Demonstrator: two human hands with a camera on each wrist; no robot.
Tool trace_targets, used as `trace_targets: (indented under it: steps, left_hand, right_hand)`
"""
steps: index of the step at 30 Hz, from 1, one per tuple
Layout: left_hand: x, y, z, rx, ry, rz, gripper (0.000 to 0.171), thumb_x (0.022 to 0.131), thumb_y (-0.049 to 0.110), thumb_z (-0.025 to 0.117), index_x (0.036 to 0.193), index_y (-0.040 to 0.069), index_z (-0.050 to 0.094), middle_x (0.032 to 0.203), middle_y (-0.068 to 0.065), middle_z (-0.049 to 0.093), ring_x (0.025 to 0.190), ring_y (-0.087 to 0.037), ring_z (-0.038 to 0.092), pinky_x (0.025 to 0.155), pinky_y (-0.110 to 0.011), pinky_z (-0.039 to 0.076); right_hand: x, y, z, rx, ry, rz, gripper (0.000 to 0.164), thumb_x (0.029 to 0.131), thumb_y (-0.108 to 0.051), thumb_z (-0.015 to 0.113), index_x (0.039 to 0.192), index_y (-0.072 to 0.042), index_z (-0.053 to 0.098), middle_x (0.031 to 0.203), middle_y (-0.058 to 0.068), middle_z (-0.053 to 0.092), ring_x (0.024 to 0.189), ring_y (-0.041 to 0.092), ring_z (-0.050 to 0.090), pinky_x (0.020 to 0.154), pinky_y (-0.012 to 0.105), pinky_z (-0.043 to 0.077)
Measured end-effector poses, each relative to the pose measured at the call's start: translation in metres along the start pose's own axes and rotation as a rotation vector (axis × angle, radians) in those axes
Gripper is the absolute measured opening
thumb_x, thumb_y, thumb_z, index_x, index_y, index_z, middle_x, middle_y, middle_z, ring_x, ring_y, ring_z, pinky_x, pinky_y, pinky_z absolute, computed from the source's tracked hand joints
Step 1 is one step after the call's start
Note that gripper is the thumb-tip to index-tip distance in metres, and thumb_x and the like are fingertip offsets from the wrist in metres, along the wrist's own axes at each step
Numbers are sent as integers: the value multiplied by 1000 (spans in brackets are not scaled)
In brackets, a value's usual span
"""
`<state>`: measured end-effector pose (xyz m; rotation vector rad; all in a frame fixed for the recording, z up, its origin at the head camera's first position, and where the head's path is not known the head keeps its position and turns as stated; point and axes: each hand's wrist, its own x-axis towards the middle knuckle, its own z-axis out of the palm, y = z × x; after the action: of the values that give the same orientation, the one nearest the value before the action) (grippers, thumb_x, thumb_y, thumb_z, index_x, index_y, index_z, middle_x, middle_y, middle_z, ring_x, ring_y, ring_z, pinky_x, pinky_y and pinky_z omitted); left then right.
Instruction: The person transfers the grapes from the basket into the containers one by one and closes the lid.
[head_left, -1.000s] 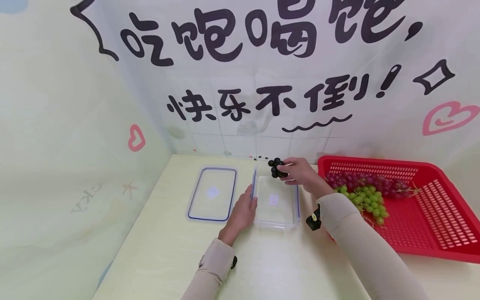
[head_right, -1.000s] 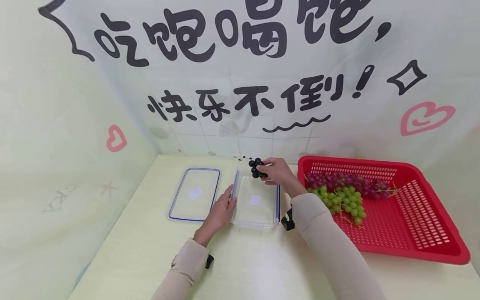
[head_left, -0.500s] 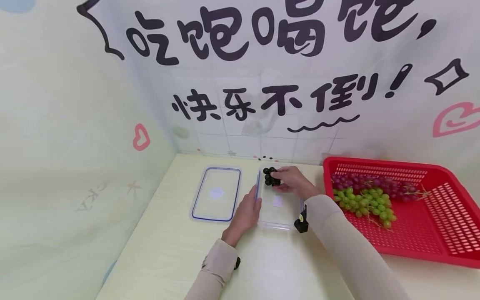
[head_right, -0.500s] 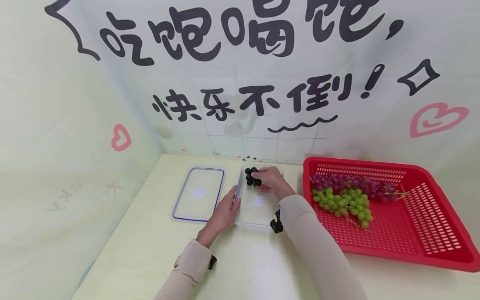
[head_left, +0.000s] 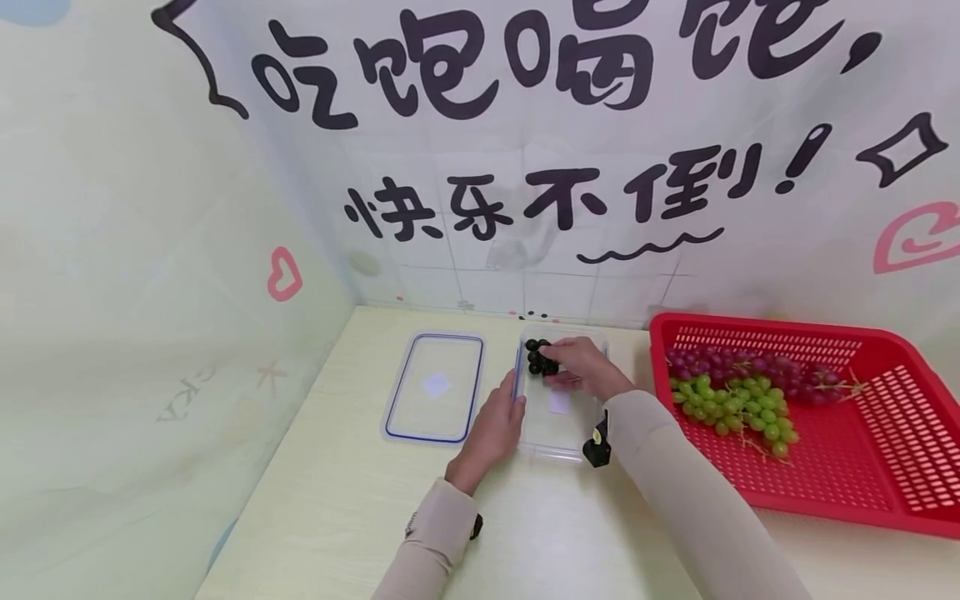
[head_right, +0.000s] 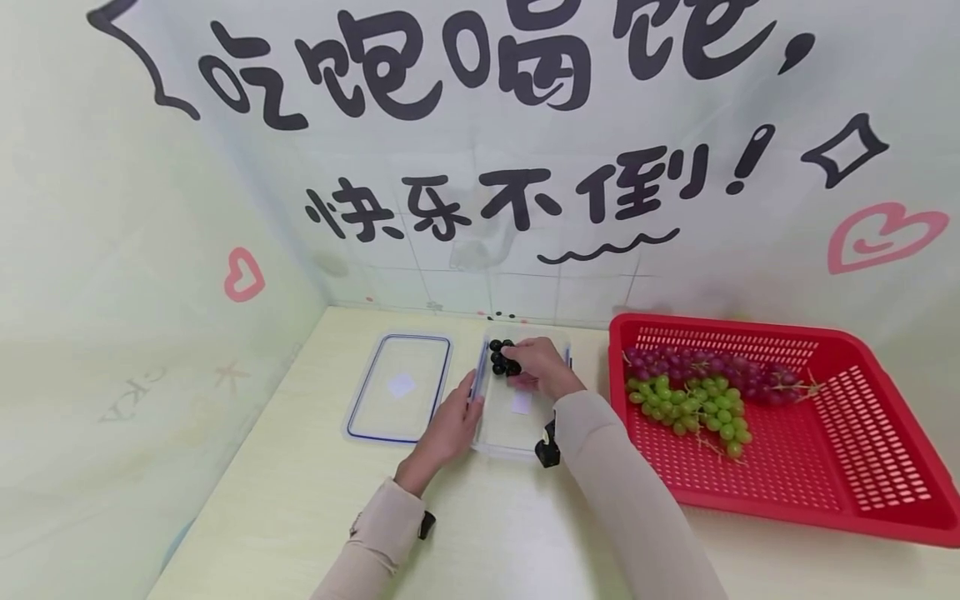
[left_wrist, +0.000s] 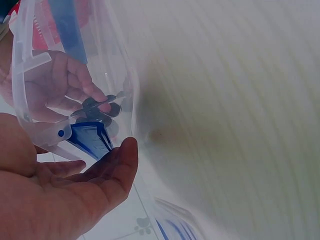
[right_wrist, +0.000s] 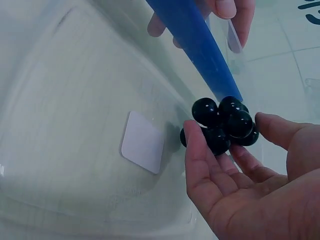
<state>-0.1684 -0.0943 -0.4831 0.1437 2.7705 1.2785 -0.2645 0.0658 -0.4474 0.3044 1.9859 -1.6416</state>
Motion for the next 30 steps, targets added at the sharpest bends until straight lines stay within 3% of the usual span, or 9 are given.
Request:
trace_targets:
  steps: [9,15,24,30]
  left_hand:
    - [1,2,3,7,-8,5,54,107,16,41,154,-4,25,138,-32,49,130,-44,49,109,-54,41]
    - [1,2,5,8,-10,12,54,107,15,42,154,-4,26,135,-31,52,125,-43,53,105,-55,44]
    - [2,2,3,5,-9,4,54,107,15,41,154,-4,24,134,-31,52,124,-43,53,105,-55,44]
    - [1,1,1,1,-6,1,54,107,16,40,155,-3,23,133,-31,53,122,-43,54,105,-56,44]
  right_hand:
    - [-4,2,-9,-51,-18,26,45,101,-24,58,137,1,49,136,19,52,107,34,68,96,42,54]
    - [-6,3,-14,-80,-25,-2,46,101,-21,56,138,5,46,140,23,50,109,36,66,96,44,54]
    - [-25,-21,-28,-144,-56,-58,52,102,-23,55,144,4,40,148,24,45,127,38,55,101,43,51]
    - [-38,-36,-42,-153,-48,-93,45,103,-23,52,141,1,45,147,22,46,130,37,53,103,43,50]
